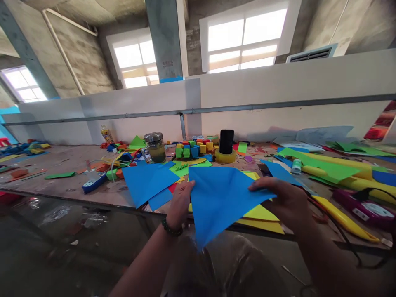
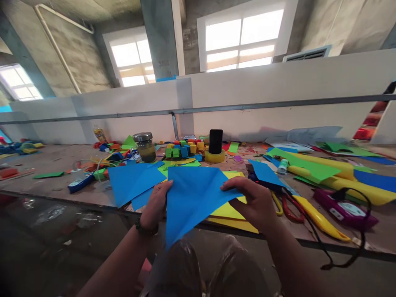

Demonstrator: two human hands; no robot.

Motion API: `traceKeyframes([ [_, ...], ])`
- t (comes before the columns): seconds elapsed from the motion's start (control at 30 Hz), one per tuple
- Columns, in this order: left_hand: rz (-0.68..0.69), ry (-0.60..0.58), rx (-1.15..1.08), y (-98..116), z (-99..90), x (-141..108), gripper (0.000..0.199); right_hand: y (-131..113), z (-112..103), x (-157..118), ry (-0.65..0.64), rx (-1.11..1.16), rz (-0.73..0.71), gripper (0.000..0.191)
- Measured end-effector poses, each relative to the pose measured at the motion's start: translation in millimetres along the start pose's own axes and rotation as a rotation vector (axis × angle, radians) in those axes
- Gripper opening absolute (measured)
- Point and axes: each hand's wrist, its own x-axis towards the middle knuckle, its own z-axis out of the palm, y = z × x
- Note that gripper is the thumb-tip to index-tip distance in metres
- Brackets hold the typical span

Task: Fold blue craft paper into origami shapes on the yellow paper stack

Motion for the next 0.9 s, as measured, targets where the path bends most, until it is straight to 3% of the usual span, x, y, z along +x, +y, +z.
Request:
traceKeyframes([
  [0.07,0.017,0.087,-0.036,-5.0,-10.7,2.4,0.051,7.1,-8.2,-5.5,-0.069,-0.201,-0.098,0.023],
  [0.13,0.028,0.097,0.071,-11.8,-18.5,3.0,0.043,18.5,-13.3,-12.2,-0.140,-0.365,-0.175,0.028],
  [0.23,0.159,0.124,0.510,-20.1,-21.7,-3.2,0.030,38.2,-13.5,-24.1,-0.212,-0.531,-0.148,0.032],
  [0.3,0.303,0.136,0.855,-19.7,-19.2,-10.3,0.054,48.7,-10.8,-30.9,-0.275,-0.534,-0.057,0.032],
  [0.33,0.366,0.086,0.999,-17.3,-17.6,-13.3,0.067,52.8,-9.7,-33.5,-0.309,-0.506,-0.004,0.033],
  [0.4,0.445,-0.165,1.188,-9.9,-15.0,-15.8,0.082,59.6,-8.7,-36.9,-0.349,-0.429,0.112,0.035],
  [0.47,0.485,-0.419,1.255,-3.2,-14.3,-12.0,0.085,66.0,-10.3,-39.5,-0.360,-0.340,0.226,0.036],
  [0.5,0.495,-0.476,1.269,-1.3,-14.7,-8.1,0.078,69.2,-11.7,-40.7,-0.366,-0.290,0.275,0.036],
  [0.6,0.508,-0.448,1.268,-2.5,-16.7,7.4,0.042,75.0,-16.8,-43.9,-0.414,-0.191,0.365,0.026],
  [0.77,0.487,-0.502,1.223,-8.2,-14.7,24.7,0.034,54.1,-18.4,-38.8,-0.457,-0.565,0.301,0.027],
  [0.83,0.445,-0.483,1.234,-7.3,-12.3,28.4,0.027,40.9,-15.5,-33.0,-0.519,-0.601,0.264,0.030],
  [0.9,0.371,-0.446,1.232,-6.9,-10.6,32.4,0.024,34.0,-12.1,-27.0,-0.599,-0.548,0.361,0.032],
])
